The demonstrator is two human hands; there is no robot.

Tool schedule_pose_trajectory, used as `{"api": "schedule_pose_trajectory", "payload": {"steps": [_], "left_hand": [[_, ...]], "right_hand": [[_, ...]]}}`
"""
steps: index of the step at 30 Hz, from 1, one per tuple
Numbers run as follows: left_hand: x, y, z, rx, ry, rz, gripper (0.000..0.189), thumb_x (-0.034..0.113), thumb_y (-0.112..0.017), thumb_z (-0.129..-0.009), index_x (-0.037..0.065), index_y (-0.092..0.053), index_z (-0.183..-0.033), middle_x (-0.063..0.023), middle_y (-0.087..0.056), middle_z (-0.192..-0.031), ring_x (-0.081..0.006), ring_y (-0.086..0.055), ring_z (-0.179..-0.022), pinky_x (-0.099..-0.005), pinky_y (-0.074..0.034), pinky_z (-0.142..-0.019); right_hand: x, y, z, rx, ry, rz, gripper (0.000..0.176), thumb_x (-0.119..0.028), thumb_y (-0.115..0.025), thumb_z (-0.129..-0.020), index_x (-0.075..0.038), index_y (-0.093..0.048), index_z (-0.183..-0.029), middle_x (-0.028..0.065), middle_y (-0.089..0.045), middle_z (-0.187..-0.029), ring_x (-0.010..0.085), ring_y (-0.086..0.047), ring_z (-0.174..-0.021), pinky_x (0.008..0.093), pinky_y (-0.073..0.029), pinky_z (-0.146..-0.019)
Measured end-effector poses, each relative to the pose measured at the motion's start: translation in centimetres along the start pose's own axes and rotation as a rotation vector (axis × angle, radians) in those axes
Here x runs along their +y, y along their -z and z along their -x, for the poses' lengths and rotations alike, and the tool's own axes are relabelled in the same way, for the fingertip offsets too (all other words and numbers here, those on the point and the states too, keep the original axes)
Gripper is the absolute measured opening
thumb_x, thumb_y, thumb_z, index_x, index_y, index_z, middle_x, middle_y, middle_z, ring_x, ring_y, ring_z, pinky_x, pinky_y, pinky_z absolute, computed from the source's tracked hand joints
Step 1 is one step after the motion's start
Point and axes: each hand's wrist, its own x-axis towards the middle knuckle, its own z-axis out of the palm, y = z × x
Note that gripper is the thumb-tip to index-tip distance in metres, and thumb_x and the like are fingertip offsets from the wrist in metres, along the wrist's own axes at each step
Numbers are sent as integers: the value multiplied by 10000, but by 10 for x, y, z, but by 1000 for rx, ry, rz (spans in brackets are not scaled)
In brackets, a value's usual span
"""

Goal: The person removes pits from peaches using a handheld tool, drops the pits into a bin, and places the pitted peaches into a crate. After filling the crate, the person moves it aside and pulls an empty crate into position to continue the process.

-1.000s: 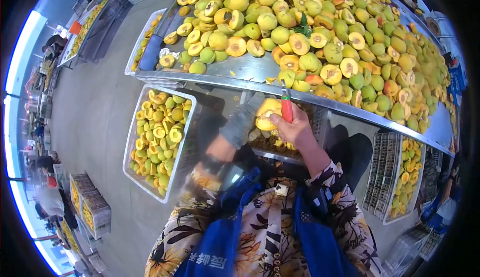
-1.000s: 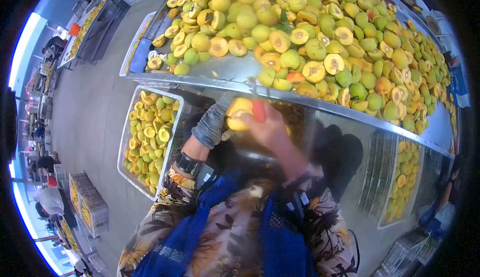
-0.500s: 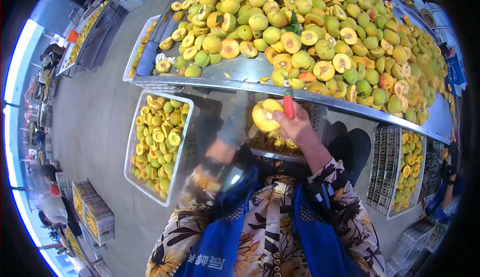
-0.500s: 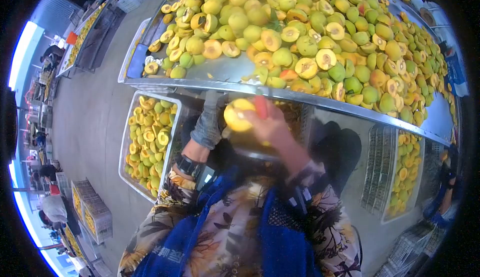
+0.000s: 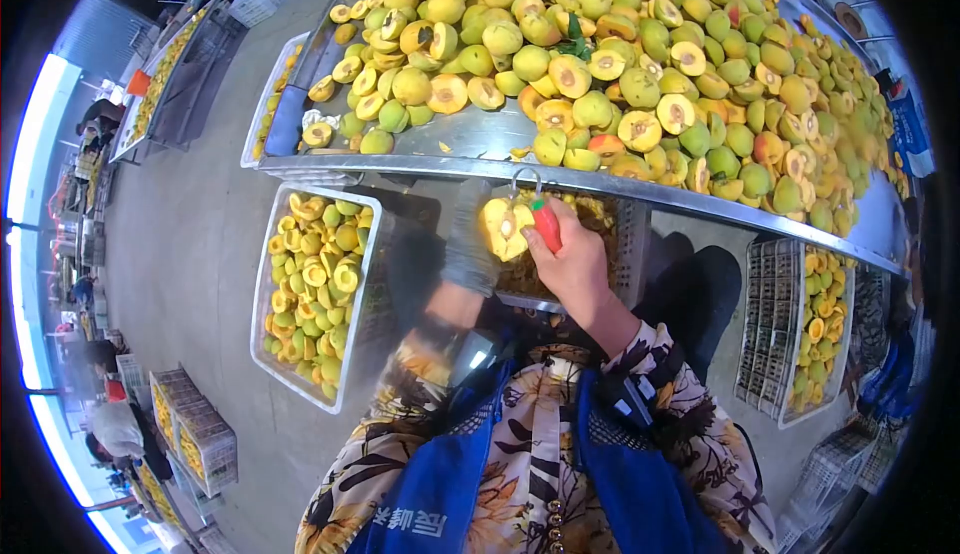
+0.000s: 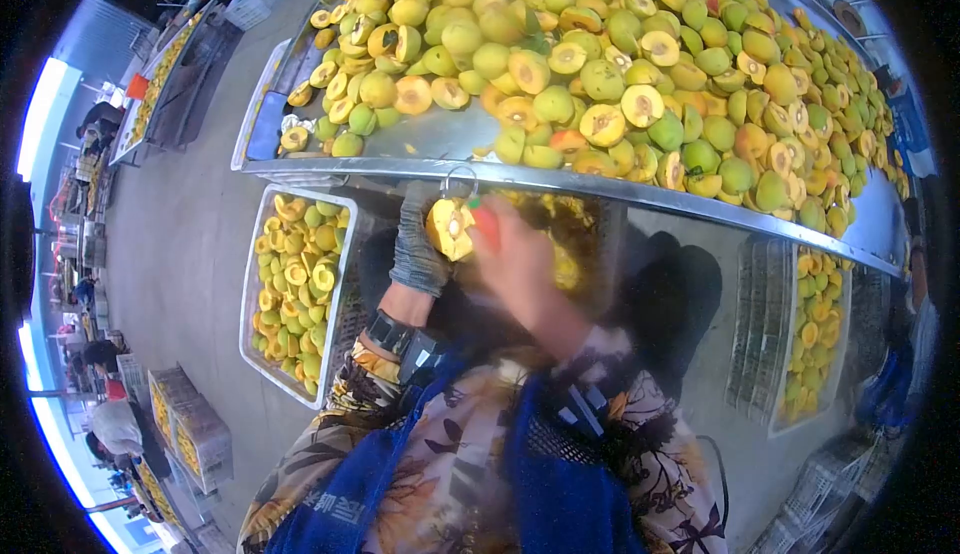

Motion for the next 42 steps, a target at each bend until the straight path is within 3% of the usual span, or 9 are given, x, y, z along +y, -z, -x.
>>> {"api": "schedule_pose_trajectory", "payload": {"steps": [8,17,23,26,28,30,35,40,42], "left_hand": [[-35,39,-25,57,-337,-254,356,302,-559,-834,44,-525,-1077,-48,-575,-968,-150,-548,-856,-279,-451,-772],[-23,19,3,18,-189,-691,231,124,-580,-828,8,-576,-1028,-17,-555,-820,-81,-472,-677,-210,-404,-583],[-39,10,0,149,-375,-701,245,152,-565,-834,0,-560,-1025,-25,-563,-752,-91,-488,-664,-213,-404,-575],[-31,47,-32,30,-415,-1140,280,212,-542,-847,6,-547,-1038,-34,-576,-782,-121,-530,-696,-231,-433,-592],[-28,36,-32,103,-375,-606,277,265,-541,-842,47,-551,-1014,-42,-590,-845,-165,-574,-755,-279,-481,-639],[-17,38,-29,164,44,24,243,233,-549,-828,65,-548,-1003,-67,-609,-915,-204,-603,-812,-333,-504,-713],[-19,23,-22,162,-26,-60,262,260,-530,-841,59,-559,-1006,-61,-598,-922,-180,-587,-801,-305,-497,-725],[-40,24,-34,117,-434,-439,283,292,-513,-860,44,-581,-978,-36,-581,-932,-134,-545,-792,-261,-453,-724],[-36,18,-29,110,-376,-450,259,184,-508,-863,34,-497,-1073,-33,-544,-925,-106,-504,-829,-236,-433,-719]], "right_hand": [[13,1,-5,-107,199,91,284,-188,-641,-733,-94,-564,-990,165,-603,-767,333,-589,-716,359,-476,-620],[2,11,-10,-144,124,204,146,-155,-604,-701,-83,-550,-817,156,-564,-643,342,-566,-622,410,-449,-563],[25,6,-14,-472,152,-72,176,-188,-617,-714,-53,-555,-808,163,-561,-653,312,-564,-610,356,-451,-573],[-6,2,13,-705,295,-12,210,-214,-647,-713,-58,-570,-831,159,-579,-702,294,-592,-647,331,-459,-583],[-7,-3,17,-643,173,-76,266,-205,-643,-713,-46,-556,-909,165,-584,-726,290,-599,-674,341,-464,-604],[31,3,-1,-107,-148,-92,345,-209,-638,-721,-36,-522,-996,169,-589,-751,292,-602,-695,353,-466,-628],[18,20,11,-276,-155,-39,388,-236,-653,-749,-33,-494,-1039,178,-599,-777,307,-601,-722,352,-464,-653],[31,5,22,-351,-236,33,344,-221,-644,-760,-36,-495,-1008,191,-583,-750,340,-588,-726,362,-458,-648],[35,3,25,-307,-211,25,329,-220,-640,-762,-34,-494,-990,196,-577,-742,355,-579,-720,368,-456,-647]]}}
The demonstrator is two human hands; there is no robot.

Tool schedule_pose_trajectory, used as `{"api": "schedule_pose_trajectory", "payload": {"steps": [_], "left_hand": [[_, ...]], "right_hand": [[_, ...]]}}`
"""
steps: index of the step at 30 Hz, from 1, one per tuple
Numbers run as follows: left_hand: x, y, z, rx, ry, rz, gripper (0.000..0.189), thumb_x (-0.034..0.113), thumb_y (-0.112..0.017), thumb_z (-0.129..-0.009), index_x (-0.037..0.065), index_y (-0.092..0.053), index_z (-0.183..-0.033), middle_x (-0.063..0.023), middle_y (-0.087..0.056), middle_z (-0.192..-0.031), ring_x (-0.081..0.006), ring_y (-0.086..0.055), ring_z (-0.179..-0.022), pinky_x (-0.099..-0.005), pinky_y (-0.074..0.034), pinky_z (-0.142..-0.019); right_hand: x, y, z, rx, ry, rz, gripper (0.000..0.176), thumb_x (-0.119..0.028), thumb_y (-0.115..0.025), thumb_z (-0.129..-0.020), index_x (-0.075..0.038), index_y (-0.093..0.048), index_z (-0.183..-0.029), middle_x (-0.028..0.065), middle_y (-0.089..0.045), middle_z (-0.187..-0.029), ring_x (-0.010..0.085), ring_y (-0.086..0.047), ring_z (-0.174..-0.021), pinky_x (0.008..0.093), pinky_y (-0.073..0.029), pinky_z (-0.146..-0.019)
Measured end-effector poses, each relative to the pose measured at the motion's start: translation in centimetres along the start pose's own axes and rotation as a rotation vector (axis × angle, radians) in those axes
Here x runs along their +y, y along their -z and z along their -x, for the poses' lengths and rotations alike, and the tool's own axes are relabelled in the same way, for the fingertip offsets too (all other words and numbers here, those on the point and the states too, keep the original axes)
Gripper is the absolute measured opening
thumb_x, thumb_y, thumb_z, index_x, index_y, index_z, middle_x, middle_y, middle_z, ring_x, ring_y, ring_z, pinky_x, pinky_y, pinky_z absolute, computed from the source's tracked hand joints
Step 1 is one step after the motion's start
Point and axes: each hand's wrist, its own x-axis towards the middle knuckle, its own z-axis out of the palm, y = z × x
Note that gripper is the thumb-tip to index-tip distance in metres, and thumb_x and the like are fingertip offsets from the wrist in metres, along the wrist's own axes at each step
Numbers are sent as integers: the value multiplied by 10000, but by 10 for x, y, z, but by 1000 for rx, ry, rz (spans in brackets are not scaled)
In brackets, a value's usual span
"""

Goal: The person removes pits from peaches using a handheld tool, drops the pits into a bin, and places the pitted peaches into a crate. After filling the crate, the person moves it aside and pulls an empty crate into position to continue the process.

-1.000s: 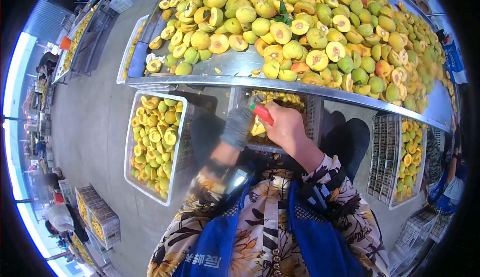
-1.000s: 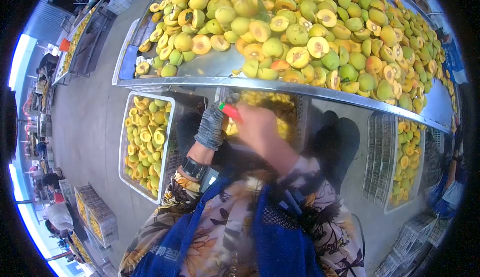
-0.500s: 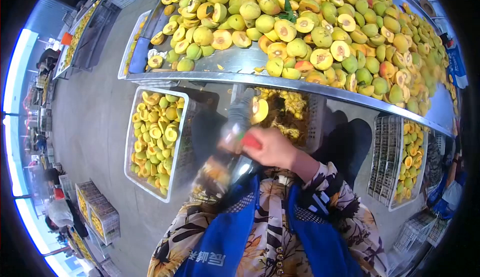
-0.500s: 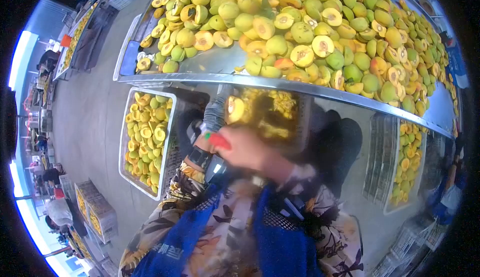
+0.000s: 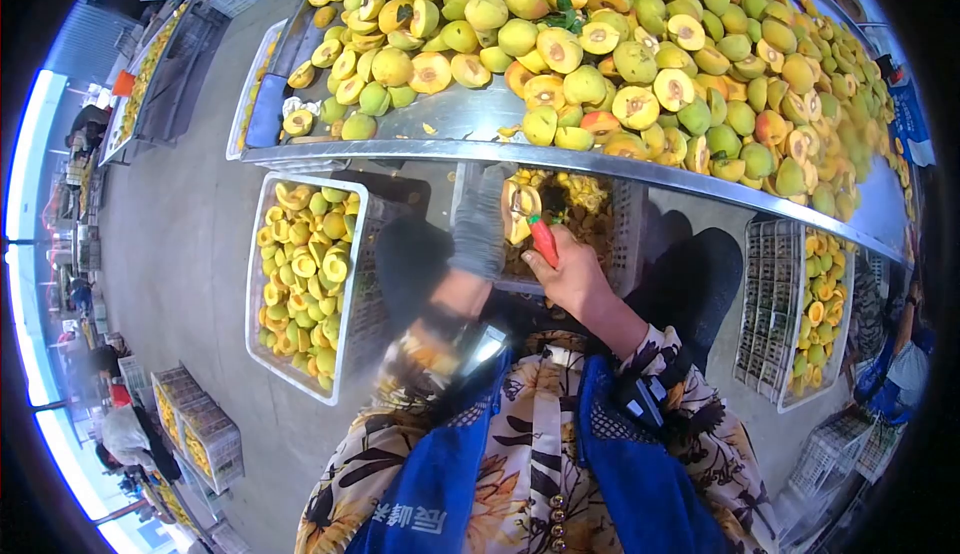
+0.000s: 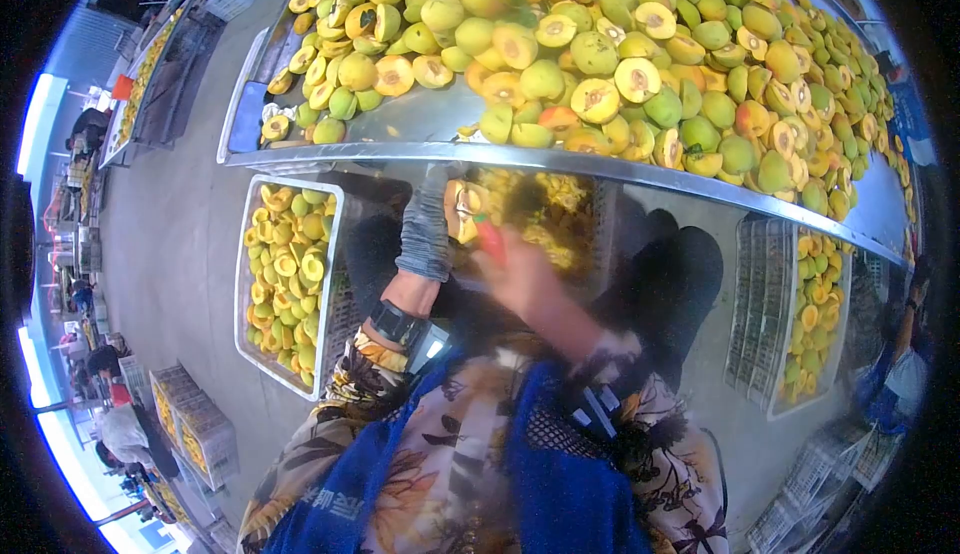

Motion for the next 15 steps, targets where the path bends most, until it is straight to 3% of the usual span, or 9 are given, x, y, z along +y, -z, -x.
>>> {"api": "schedule_pose_trajectory", "payload": {"steps": [1,7,12,14,15], "left_hand": [[6,-4,2,-13,26,-6,280,131,-505,-864,29,-455,-1121,-31,-525,-922,-91,-483,-848,-223,-423,-717],[7,-11,12,-46,7,26,304,161,-502,-876,32,-434,-1142,-39,-521,-937,-85,-500,-789,-200,-430,-643],[20,-11,12,-120,-126,-248,315,238,-530,-866,15,-522,-1088,-27,-583,-915,-127,-537,-817,-267,-440,-756],[25,-13,5,-182,-14,-270,350,246,-554,-852,24,-482,-1113,-39,-588,-859,-121,-540,-741,-253,-444,-660],[29,-11,-1,-246,150,-228,372,259,-569,-842,34,-457,-1117,-47,-593,-805,-112,-542,-670,-238,-445,-568]], "right_hand": [[0,0,1,-1,-18,8,318,-216,-632,-766,-33,-490,-983,200,-575,-744,362,-577,-723,371,-455,-645],[-1,-2,5,-36,-78,39,254,-169,-567,-780,-25,-462,-961,221,-569,-768,385,-567,-752,392,-450,-638],[16,-13,7,-117,-64,101,241,-136,-529,-762,-22,-460,-963,219,-565,-759,391,-560,-741,397,-449,-636],[14,-9,9,-162,-22,103,225,-121,-523,-757,-27,-471,-955,215,-561,-749,382,-561,-726,380,-453,-643],[13,-7,9,-185,-1,105,218,-113,-520,-755,-30,-477,-952,212,-560,-744,377,-561,-719,372,-454,-646]]}}
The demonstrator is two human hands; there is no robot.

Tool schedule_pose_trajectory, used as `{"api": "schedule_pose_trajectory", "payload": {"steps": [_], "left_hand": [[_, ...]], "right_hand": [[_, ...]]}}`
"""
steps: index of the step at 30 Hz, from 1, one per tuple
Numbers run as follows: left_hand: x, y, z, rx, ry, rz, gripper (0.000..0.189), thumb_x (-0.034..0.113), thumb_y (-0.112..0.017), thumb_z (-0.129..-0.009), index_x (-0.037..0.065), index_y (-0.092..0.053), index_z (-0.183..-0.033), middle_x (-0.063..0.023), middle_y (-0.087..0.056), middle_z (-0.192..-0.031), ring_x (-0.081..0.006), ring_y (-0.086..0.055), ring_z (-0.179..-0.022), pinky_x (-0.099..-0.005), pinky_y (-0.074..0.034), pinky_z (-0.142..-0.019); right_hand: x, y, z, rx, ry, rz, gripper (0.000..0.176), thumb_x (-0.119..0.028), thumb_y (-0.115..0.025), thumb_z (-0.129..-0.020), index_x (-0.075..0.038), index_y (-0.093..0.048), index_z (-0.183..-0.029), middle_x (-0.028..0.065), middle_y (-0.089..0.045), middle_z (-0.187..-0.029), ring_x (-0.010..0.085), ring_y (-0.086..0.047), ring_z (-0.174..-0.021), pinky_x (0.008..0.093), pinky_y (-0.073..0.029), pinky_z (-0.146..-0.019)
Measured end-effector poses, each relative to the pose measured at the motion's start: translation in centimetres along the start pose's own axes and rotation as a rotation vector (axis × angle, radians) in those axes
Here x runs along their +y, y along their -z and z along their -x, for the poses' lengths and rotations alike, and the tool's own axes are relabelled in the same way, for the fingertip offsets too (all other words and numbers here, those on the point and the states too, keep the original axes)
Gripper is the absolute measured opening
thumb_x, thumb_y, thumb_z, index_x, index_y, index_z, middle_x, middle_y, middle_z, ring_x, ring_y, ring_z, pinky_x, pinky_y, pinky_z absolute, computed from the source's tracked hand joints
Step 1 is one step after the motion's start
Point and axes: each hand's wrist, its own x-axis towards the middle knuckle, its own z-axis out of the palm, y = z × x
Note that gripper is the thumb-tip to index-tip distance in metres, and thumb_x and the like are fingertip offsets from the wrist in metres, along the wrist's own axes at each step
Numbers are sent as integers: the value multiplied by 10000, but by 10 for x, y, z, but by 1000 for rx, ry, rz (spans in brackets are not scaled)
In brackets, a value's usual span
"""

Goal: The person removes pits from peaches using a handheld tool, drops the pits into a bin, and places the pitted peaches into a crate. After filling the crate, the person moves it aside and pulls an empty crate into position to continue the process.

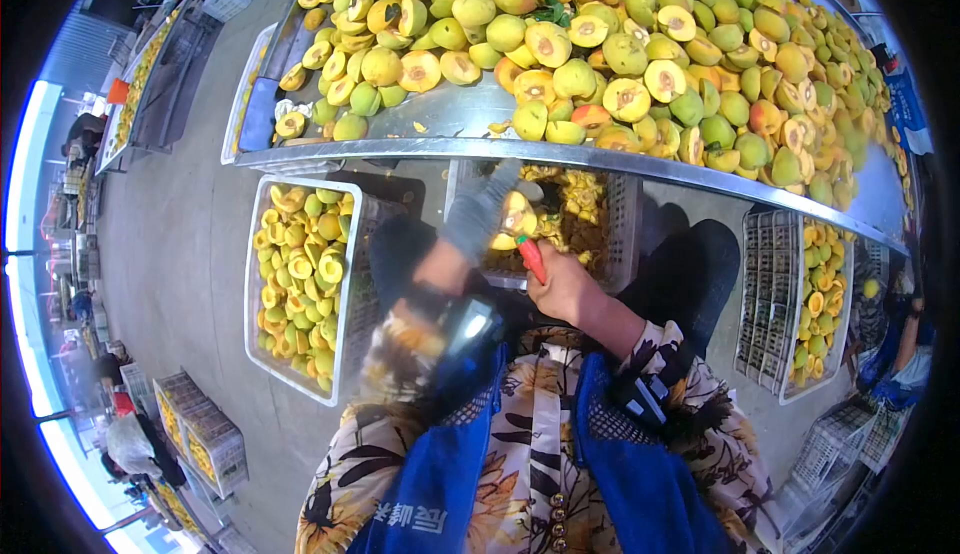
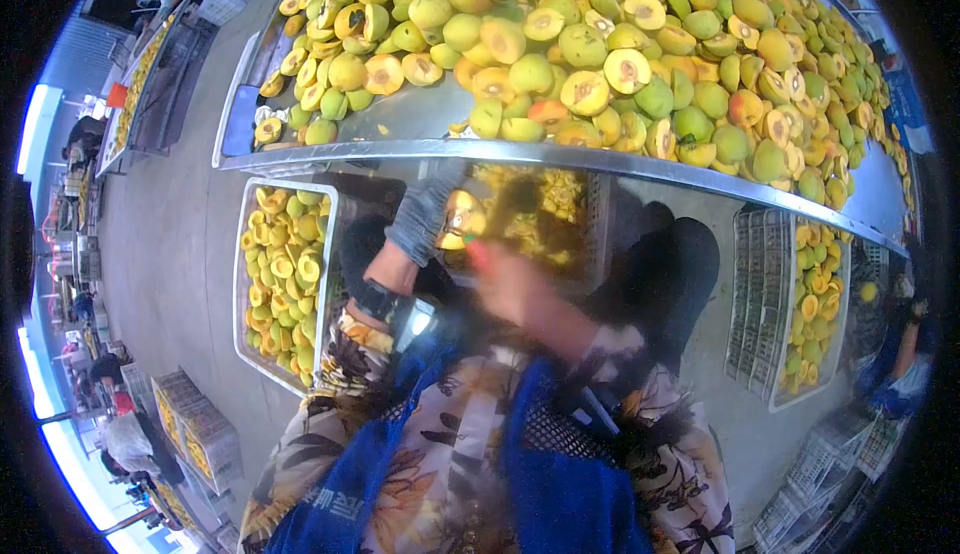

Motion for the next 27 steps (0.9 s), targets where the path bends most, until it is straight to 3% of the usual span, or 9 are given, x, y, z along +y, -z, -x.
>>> {"api": "schedule_pose_trajectory", "payload": {"steps": [3,5,9,12,16,19,22,25,27], "left_hand": [[4,7,-10,-142,201,-51,363,246,-585,-830,-2,-516,-1086,-79,-601,-895,-153,-564,-766,-282,-475,-677],[2,14,-18,-233,350,24,346,254,-602,-817,-2,-546,-1044,-77,-604,-879,-150,-568,-754,-270,-477,-664],[14,10,5,-87,213,289,277,229,-622,-801,14,-595,-972,-64,-607,-830,-115,-564,-707,-229,-467,-627],[-12,5,11,110,52,120,238,212,-625,-798,26,-625,-945,-29,-607,-796,-82,-550,-686,-204,-449,-601],[-3,-10,26,261,-56,-6,206,209,-630,-794,48,-650,-921,2,-602,-807,-83,-529,-713,-207,-428,-600],[-1,-9,23,235,-2,7,280,176,-664,-771,-14,-584,-961,-50,-601,-745,-96,-548,-611,-206,-452,-525],[3,-9,21,94,286,537,247,170,-652,-778,0,-574,-939,-77,-607,-740,-125,-575,-605,-227,-475,-500],[7,-9,23,60,188,564,256,147,-649,-775,18,-542,-969,-101,-609,-762,-151,-590,-599,-253,-495,-493],[2,-8,23,114,38,385,335,140,-645,-777,20,-493,-1051,-101,-605,-812,-149,-591,-627,-250,-496,-515]], "right_hand": [[10,-7,-5,-39,12,-53,173,-81,-521,-759,-37,-496,-924,151,-565,-732,274,-576,-679,320,-455,-644],[26,-15,-13,-33,36,-199,143,-56,-520,-764,-39,-502,-905,99,-553,-731,193,-552,-674,289,-449,-638],[20,-9,-15,-48,35,-262,118,-36,-526,-776,-38,-502,-891,24,-525,-737,97,-508,-689,239,-436,-639],[11,-13,-12,-73,90,-400,119,-4,-511,-778,-46,-493,-888,21,-494,-683,98,-472,-586,238,-412,-529],[-24,7,2,-501,-425,-1183,177,59,-472,-770,-57,-457,-902,-12,-369,-588,55,-300,-450,201,-249,-376],[-22,10,3,-570,-463,-1257,170,50,-474,-778,-55,-452,-910,-11,-368,-591,56,-307,-449,203,-261,-377],[-18,-2,2,-411,-347,-1034,156,38,-484,-784,-55,-454,-906,-10,-370,-593,52,-299,-433,201,-256,-365],[-24,2,3,-458,-393,-1084,146,24,-487,-788,-52,-453,-908,-6,-375,-595,52,-304,-421,202,-263,-364],[-29,12,4,-556,-417,-1203,140,17,-483,-791,-50,-451,-909,-2,-376,-595,55,-311,-415,202,-270,-364]]}}
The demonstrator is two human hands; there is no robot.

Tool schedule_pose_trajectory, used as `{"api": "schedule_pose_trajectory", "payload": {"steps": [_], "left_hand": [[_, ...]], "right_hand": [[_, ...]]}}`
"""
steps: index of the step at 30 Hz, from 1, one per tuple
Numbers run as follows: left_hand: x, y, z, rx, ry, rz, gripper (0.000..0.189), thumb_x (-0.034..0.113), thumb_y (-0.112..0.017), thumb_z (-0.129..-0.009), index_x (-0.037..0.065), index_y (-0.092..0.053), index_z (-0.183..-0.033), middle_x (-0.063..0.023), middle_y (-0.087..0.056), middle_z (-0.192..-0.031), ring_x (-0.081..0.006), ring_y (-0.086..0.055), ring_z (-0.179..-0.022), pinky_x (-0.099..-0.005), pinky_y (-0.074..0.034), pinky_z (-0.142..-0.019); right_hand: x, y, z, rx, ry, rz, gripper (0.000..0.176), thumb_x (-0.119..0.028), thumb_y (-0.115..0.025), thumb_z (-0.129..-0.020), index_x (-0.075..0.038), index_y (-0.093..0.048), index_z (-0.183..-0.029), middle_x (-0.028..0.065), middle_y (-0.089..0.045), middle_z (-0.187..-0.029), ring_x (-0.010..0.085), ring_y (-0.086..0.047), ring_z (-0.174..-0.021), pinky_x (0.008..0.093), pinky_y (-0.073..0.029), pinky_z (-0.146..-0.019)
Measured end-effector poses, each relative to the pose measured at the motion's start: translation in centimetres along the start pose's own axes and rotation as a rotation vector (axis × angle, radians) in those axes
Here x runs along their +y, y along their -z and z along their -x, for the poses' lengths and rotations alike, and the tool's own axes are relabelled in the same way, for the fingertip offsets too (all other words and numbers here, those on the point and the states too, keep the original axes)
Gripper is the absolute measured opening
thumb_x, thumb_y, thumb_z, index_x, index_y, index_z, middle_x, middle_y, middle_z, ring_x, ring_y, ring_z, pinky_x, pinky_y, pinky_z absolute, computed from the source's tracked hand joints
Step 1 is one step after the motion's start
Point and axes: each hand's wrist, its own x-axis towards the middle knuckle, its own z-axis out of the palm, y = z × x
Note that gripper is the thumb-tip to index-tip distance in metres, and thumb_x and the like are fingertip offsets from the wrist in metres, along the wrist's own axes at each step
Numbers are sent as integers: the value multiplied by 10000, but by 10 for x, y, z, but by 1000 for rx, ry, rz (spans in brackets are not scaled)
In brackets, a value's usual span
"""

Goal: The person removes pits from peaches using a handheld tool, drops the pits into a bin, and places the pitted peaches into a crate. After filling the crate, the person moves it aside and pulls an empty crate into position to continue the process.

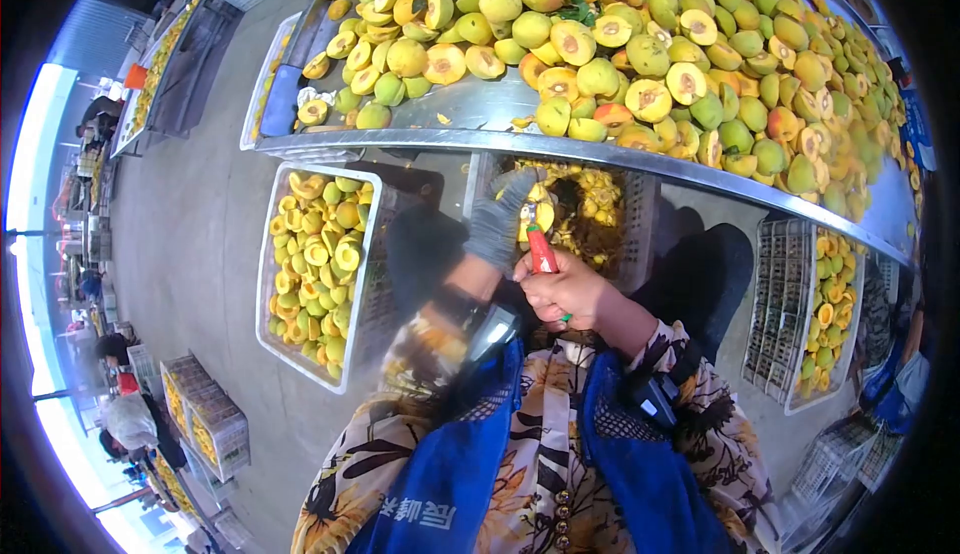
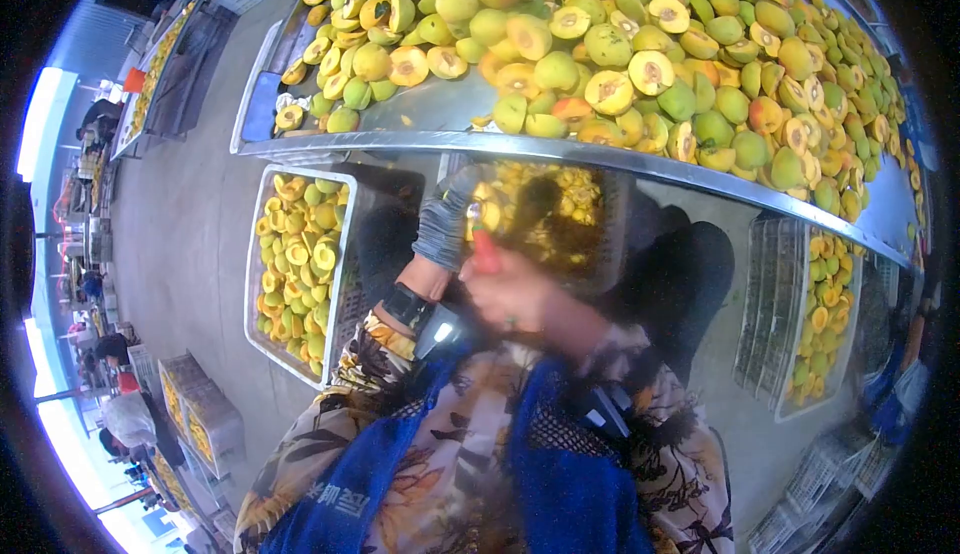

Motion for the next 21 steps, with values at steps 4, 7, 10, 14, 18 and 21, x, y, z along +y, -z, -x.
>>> {"api": "schedule_pose_trajectory", "payload": {"steps": [4,7,10,14,18,21], "left_hand": [[-5,11,-6,5,-157,-262,445,156,-633,-789,32,-418,-1158,-83,-587,-897,-137,-587,-699,-241,-493,-565],[10,15,-9,-35,15,-129,480,239,-629,-797,52,-408,-1180,-64,-580,-908,-128,-580,-728,-237,-488,-589],[26,5,-4,39,101,-12,425,322,-621,-796,61,-480,-1100,-61,-580,-848,-126,-572,-684,-232,-485,-559],[19,4,-7,133,40,97,380,283,-604,-810,38,-507,-1085,-54,-578,-804,-127,-564,-607,-237,-480,-511],[6,3,-6,142,-245,-89,390,204,-576,-830,48,-459,-1168,-36,-561,-806,-100,-538,-577,-230,-449,-462],[1,3,-9,30,-412,-144,294,224,-580,-828,22,-519,-1034,-41,-567,-739,-111,-521,-520,-236,-435,-433]], "right_hand": [[3,2,-6,66,61,111,130,3,-480,-798,-56,-450,-910,7,-393,-599,61,-336,-404,208,-280,-356],[0,-1,-5,79,122,165,124,0,-483,-798,-58,-452,-903,8,-403,-590,69,-365,-394,216,-292,-348],[-3,-10,-9,139,210,379,136,0,-479,-793,-54,-445,-914,8,-404,-576,83,-391,-384,230,-310,-341],[1,-13,-18,203,335,616,149,5,-473,-782,-53,-438,-915,10,-397,-563,95,-396,-370,244,-316,-329],[-4,-14,-2,29,99,239,136,5,-477,-774,-51,-435,-891,8,-384,-561,94,-375,-362,249,-297,-325],[-4,-13,2,-2,67,154,124,8,-472,-774,-40,-437,-884,17,-401,-562,97,-381,-360,251,-305,-331]]}}
